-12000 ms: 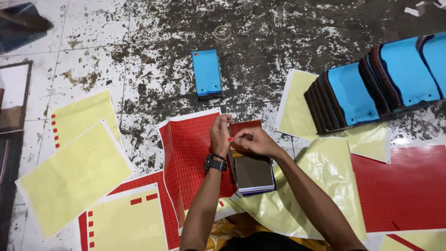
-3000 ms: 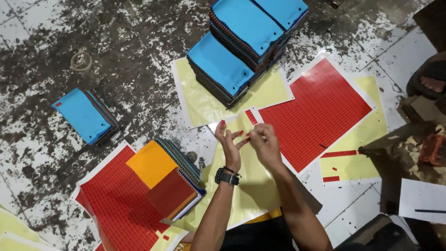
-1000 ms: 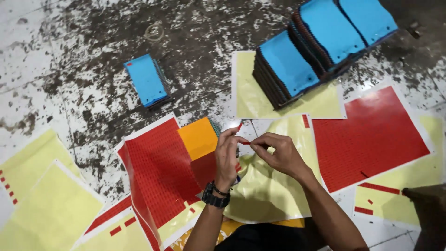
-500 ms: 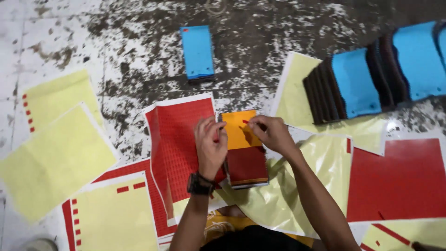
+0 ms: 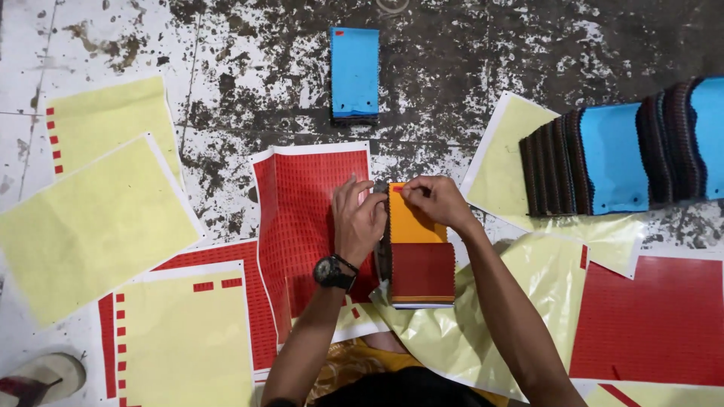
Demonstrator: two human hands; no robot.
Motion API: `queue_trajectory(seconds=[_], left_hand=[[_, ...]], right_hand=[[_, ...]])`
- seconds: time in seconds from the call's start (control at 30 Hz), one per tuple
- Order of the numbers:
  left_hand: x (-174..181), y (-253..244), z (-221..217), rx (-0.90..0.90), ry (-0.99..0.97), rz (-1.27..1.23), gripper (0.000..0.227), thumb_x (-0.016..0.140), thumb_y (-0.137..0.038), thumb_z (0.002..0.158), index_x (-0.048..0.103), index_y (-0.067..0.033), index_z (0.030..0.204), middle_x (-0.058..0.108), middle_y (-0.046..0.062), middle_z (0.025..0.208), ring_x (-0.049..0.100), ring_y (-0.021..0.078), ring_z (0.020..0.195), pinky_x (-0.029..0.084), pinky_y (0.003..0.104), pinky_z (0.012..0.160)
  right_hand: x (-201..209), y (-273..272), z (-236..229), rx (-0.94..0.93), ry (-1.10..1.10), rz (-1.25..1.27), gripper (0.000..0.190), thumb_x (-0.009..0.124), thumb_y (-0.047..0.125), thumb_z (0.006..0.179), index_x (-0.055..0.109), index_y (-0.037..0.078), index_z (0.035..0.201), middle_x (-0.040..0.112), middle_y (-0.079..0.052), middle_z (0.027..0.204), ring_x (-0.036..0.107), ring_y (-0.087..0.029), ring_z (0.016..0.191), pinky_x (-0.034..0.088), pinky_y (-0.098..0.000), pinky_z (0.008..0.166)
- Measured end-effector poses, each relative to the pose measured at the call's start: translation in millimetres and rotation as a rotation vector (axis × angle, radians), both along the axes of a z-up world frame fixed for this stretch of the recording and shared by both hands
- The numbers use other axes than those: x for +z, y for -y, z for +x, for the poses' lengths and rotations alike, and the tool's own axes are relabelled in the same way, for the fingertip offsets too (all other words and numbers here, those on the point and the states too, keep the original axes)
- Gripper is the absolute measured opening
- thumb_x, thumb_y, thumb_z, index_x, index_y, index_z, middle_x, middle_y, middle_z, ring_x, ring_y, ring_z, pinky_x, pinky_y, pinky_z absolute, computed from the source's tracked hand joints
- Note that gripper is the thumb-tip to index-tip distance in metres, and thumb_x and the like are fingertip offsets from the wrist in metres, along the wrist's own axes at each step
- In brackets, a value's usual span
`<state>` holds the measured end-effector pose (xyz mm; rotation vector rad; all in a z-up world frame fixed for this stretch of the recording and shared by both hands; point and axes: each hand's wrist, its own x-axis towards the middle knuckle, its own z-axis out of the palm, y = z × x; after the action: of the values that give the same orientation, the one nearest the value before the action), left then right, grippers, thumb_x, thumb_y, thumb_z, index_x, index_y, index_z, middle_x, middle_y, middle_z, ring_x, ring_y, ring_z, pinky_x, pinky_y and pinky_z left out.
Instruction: The person sits on the floor and assembles notebooks by hand. They pick up small rectangular colored paper strips and attach them to the spine of a stack of papers, repeating the process with different colors to create a finished notebook.
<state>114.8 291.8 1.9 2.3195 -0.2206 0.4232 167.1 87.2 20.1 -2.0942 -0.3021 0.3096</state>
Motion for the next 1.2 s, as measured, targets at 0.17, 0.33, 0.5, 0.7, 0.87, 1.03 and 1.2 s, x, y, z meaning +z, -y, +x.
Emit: queue_trajectory(seconds=[0.17, 0.33, 0.5, 0.7, 0.87, 1.03, 1.2], left_hand=[[-8, 4, 7, -0.02, 0.074, 0.056, 0.02, 0.064, -0.013, 0.089, 0.075, -0.018, 0.105, 0.06, 0.008, 0.124, 0.05, 0.0386, 0.131, 0.034, 0.061, 0.11], [-7, 6, 9, -0.046, 0.046, 0.211, 0.027, 0.062, -0.011, 0.09, 0.076, -0.0225, 0.109, 0.057, 0.008, 0.128, 0.048, 0.0382, 0.134, 0.034, 0.065, 0.109], [-12, 10, 8, -0.009, 0.079, 0.415, 0.026, 0.061, -0.019, 0.09, 0.073, -0.0296, 0.111, 0.057, 0.006, 0.127, 0.049, 0.0363, 0.134, 0.033, 0.068, 0.108], [-5, 13, 7, -0.009, 0.11, 0.476, 0.025, 0.058, -0.021, 0.092, 0.069, -0.0325, 0.112, 0.054, 0.005, 0.129, 0.047, 0.0347, 0.136, 0.03, 0.07, 0.108], [-7, 11, 10, -0.057, 0.125, 0.469, 0.027, 0.06, -0.018, 0.091, 0.07, -0.0281, 0.115, 0.055, 0.007, 0.129, 0.048, 0.0365, 0.134, 0.033, 0.072, 0.106], [-15, 5, 15, -0.085, 0.115, 0.368, 0.029, 0.056, -0.015, 0.094, 0.071, -0.0272, 0.116, 0.054, 0.009, 0.134, 0.049, 0.0382, 0.134, 0.032, 0.073, 0.106], [1, -4, 15, -0.134, -0.159, -0.346, 0.062, 0.056, 0.005, 0.076, 0.059, -0.0118, 0.136, 0.063, 0.013, 0.109, 0.06, 0.0397, 0.112, 0.042, 0.054, 0.101]], right_hand=[[-1, 0, 2, 0.015, 0.001, -0.019, 0.012, 0.073, 0.012, 0.09, 0.08, 0.007, 0.098, 0.076, -0.015, 0.078, 0.069, -0.024, 0.074, 0.055, -0.0383, 0.069], [-13, -5, 4, -0.014, -0.024, -0.106, 0.015, 0.071, 0.013, 0.089, 0.081, 0.008, 0.099, 0.077, -0.018, 0.083, 0.073, -0.033, 0.08, 0.056, -0.0422, 0.069], [-7, -12, 2, -0.041, -0.079, -0.272, 0.02, 0.071, 0.022, 0.088, 0.081, 0.013, 0.102, 0.078, -0.014, 0.086, 0.075, -0.034, 0.085, 0.059, -0.0429, 0.071], [10, -8, -1, -0.087, 0.188, -0.538, 0.029, 0.074, 0.019, 0.086, 0.077, 0.013, 0.114, 0.071, -0.015, 0.099, 0.073, -0.036, 0.091, 0.061, -0.044, 0.074], [-16, -8, -1, -0.024, 0.563, -0.538, 0.016, 0.077, 0.021, 0.086, 0.08, 0.014, 0.1, 0.067, -0.01, 0.098, 0.069, -0.032, 0.091, 0.059, -0.0402, 0.073], [-19, -10, -8, -0.097, 0.762, -0.485, 0.003, 0.079, 0.016, 0.081, 0.08, 0.017, 0.084, 0.064, -0.005, 0.093, 0.066, -0.029, 0.084, 0.055, -0.0395, 0.069], [-37, 1, -5, 0.179, 0.631, -0.472, 0.005, 0.075, 0.019, 0.084, 0.073, 0.015, 0.085, 0.061, -0.003, 0.101, 0.064, -0.025, 0.093, 0.054, -0.0363, 0.076]])
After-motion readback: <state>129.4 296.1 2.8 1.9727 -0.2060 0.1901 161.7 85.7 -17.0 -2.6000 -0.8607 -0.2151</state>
